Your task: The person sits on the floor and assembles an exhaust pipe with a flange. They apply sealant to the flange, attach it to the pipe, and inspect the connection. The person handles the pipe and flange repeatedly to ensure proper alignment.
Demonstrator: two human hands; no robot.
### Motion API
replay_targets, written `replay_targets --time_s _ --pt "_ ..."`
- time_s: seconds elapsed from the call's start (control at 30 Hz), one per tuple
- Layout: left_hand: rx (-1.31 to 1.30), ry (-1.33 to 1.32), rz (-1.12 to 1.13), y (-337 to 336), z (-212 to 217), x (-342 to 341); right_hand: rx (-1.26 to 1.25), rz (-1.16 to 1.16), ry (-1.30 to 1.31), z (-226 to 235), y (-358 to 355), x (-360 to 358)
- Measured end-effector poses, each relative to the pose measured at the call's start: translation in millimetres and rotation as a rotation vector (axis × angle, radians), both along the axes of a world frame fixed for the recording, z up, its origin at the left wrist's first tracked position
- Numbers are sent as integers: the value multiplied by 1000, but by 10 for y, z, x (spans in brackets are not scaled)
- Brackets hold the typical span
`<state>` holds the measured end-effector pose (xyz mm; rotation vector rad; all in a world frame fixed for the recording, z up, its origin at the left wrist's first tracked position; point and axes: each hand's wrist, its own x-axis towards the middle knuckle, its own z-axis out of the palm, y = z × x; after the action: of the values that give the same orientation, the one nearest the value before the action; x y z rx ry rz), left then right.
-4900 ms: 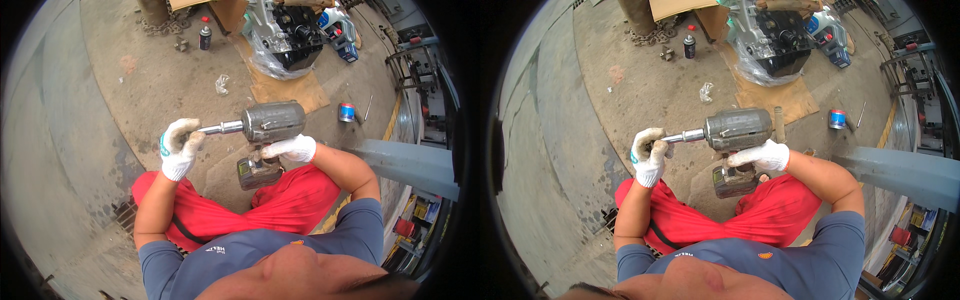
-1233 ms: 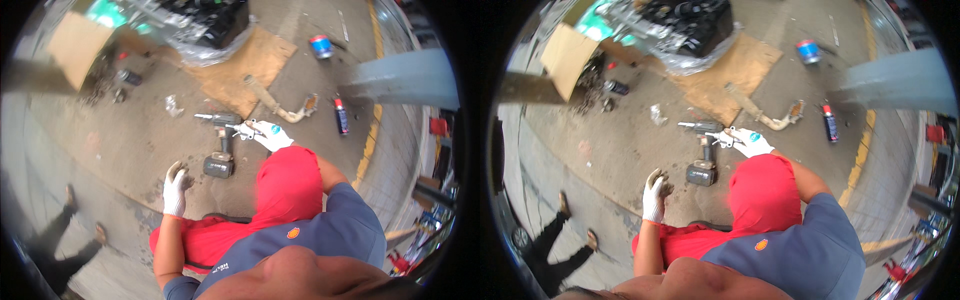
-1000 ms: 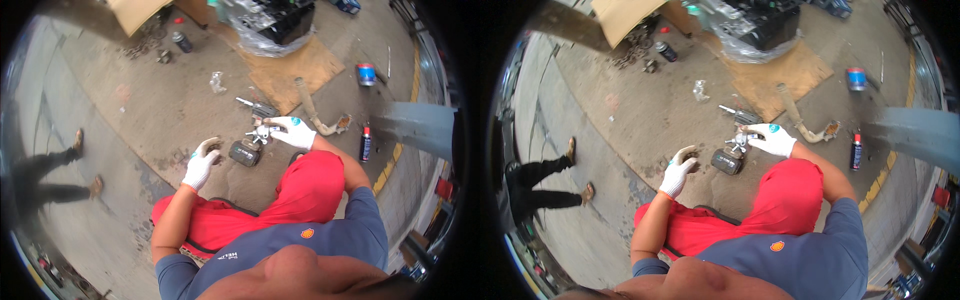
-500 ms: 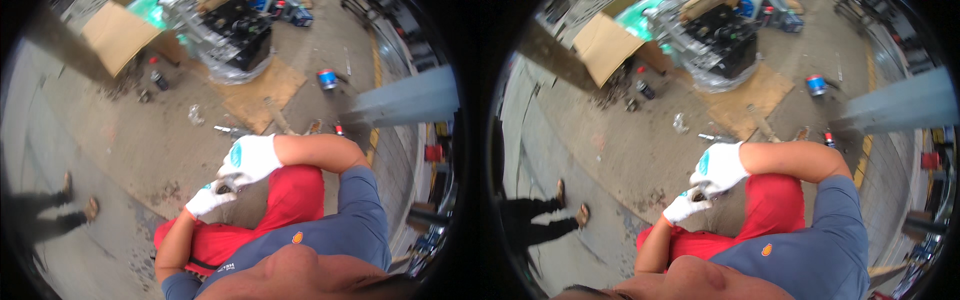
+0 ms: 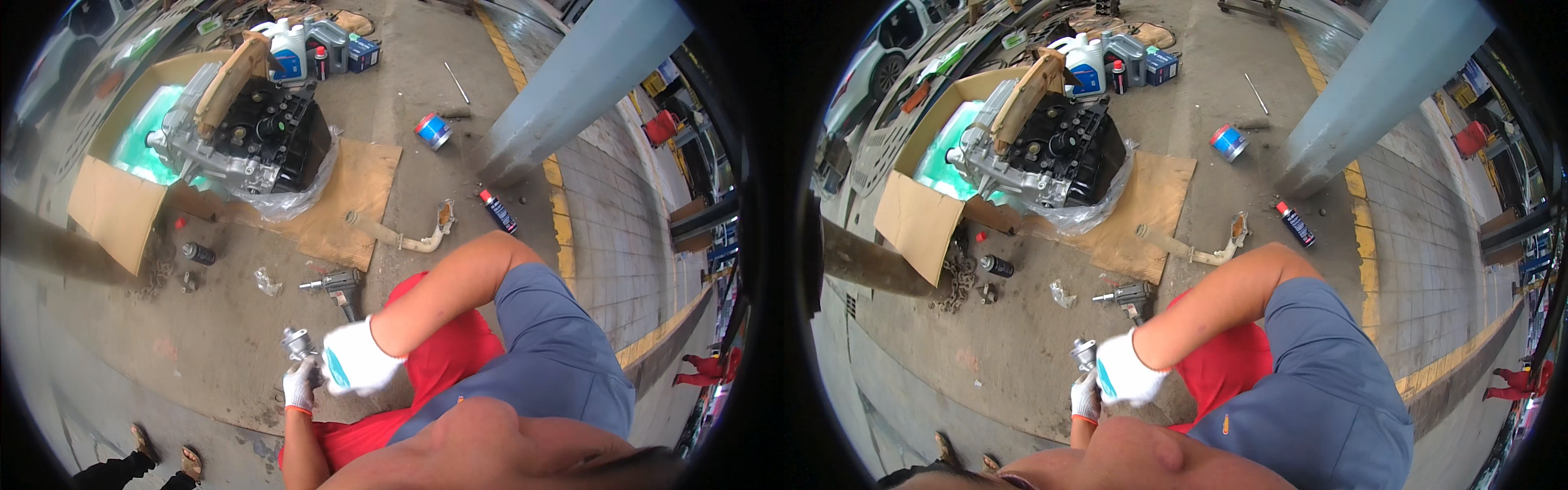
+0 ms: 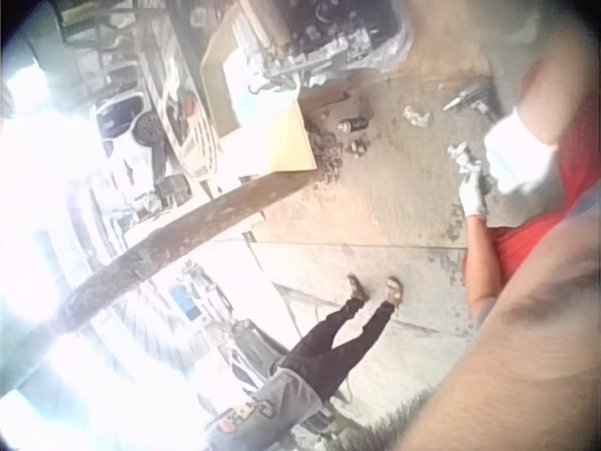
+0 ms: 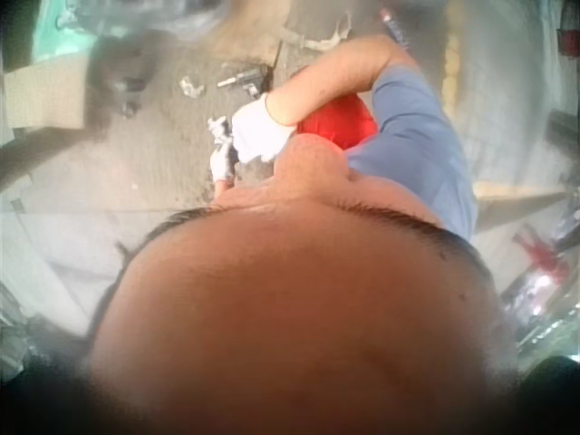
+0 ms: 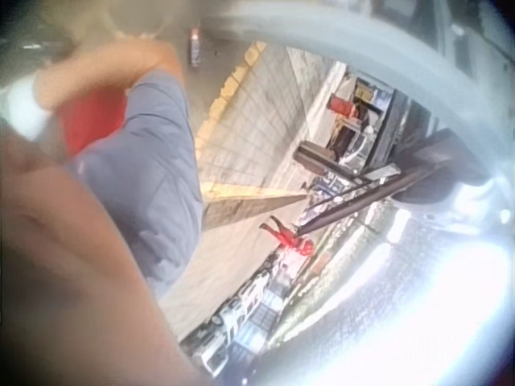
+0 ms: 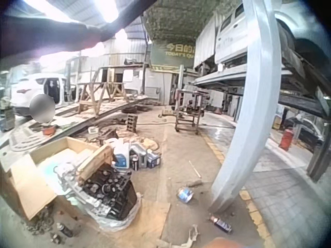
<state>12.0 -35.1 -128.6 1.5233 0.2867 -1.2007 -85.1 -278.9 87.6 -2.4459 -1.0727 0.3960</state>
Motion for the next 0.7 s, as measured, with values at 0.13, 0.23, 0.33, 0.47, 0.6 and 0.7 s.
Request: replay_targets --time_s 0.13,0.23,0.33,0.47,0.6,0.7 --pt "-44 222 238 82 -315 137 17 78 66 -206 28 -111" --pt "-96 227 266 43 -275 117 -123 12 96 -194 -99 3" --pt "-163 217 306 -97 -90 62 -92 29 108 -203 -142 17" --pt "-472 273 324 -46 -3 27 -10 21 66 -234 -235 -28" --pt "-574 279 368 -11 337 -238 165 -144 -47 -259 -346 -48" --pt "-546 371 203 68 718 -483 225 -332 -6 -193 -536 -51"
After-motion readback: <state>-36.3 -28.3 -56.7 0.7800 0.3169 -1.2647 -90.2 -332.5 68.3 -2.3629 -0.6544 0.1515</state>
